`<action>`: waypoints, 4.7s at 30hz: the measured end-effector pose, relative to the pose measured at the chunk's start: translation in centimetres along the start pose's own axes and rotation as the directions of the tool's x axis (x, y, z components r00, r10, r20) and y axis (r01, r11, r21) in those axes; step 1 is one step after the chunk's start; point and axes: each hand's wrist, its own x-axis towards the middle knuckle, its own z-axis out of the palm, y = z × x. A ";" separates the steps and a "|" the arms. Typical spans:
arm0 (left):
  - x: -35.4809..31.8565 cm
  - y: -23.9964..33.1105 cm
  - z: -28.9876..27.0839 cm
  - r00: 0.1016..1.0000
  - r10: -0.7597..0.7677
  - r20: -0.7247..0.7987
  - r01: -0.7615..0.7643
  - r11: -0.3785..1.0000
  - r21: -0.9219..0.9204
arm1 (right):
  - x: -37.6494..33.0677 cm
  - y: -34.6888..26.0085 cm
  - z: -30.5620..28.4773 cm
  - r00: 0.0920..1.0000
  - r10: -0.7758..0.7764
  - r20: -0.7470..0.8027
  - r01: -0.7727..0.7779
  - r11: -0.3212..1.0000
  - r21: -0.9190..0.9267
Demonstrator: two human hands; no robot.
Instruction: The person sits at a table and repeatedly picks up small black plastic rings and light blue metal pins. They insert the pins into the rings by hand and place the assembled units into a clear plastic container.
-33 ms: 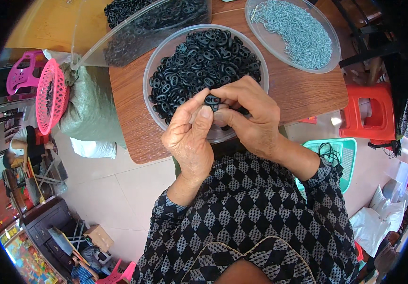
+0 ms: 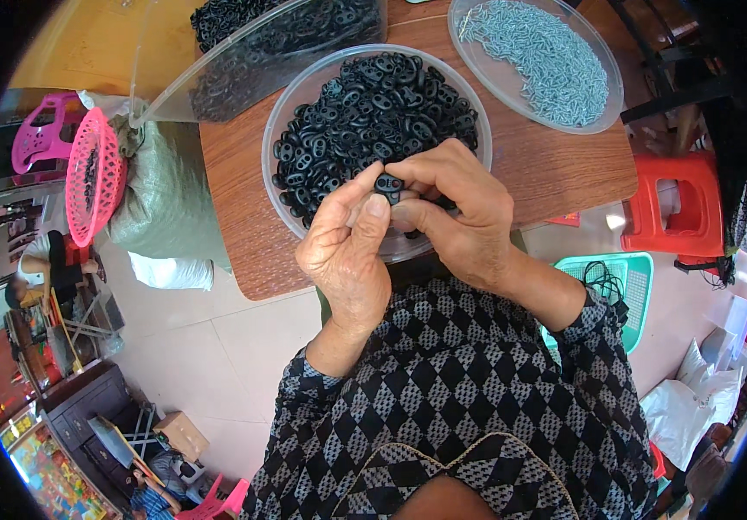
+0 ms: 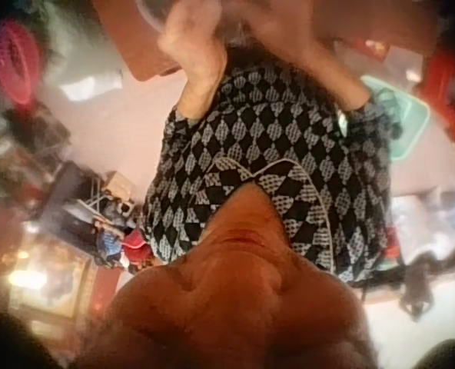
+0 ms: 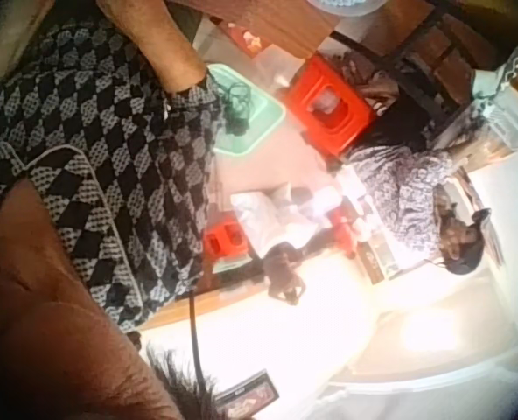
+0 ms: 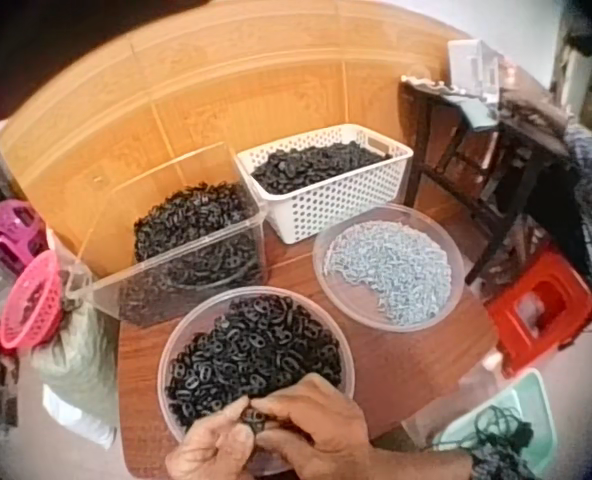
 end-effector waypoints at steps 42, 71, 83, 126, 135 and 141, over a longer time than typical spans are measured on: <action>0.8 0.5 -0.6 0.994 -0.037 0.099 0.031 0.997 0.065 | -0.1 0.1 -0.2 1.000 -0.006 0.005 0.006 1.000 0.026; 0.7 1.4 -0.8 0.964 -0.165 0.210 0.158 0.986 0.049 | 0.3 -1.2 -1.2 0.919 0.368 0.141 -0.393 0.828 0.401; 0.3 0.7 -0.7 0.976 -0.122 0.179 0.120 0.993 0.022 | -0.4 -0.6 -0.9 0.951 0.301 0.076 -0.310 0.917 0.250; 0.7 0.5 -0.6 0.990 -0.005 0.142 -0.013 0.992 0.125 | -0.5 0.0 -0.5 0.990 -0.137 -0.021 0.134 0.987 -0.093; 0.8 0.2 -1.2 0.979 -0.016 0.203 -0.010 0.992 0.126 | -0.7 0.3 -0.5 0.992 -0.123 -0.035 0.120 0.990 -0.078; 0.8 0.1 -0.9 0.982 -0.011 0.188 -0.005 0.996 0.085 | -0.8 0.4 -0.4 0.990 -0.138 -0.032 0.134 0.986 -0.102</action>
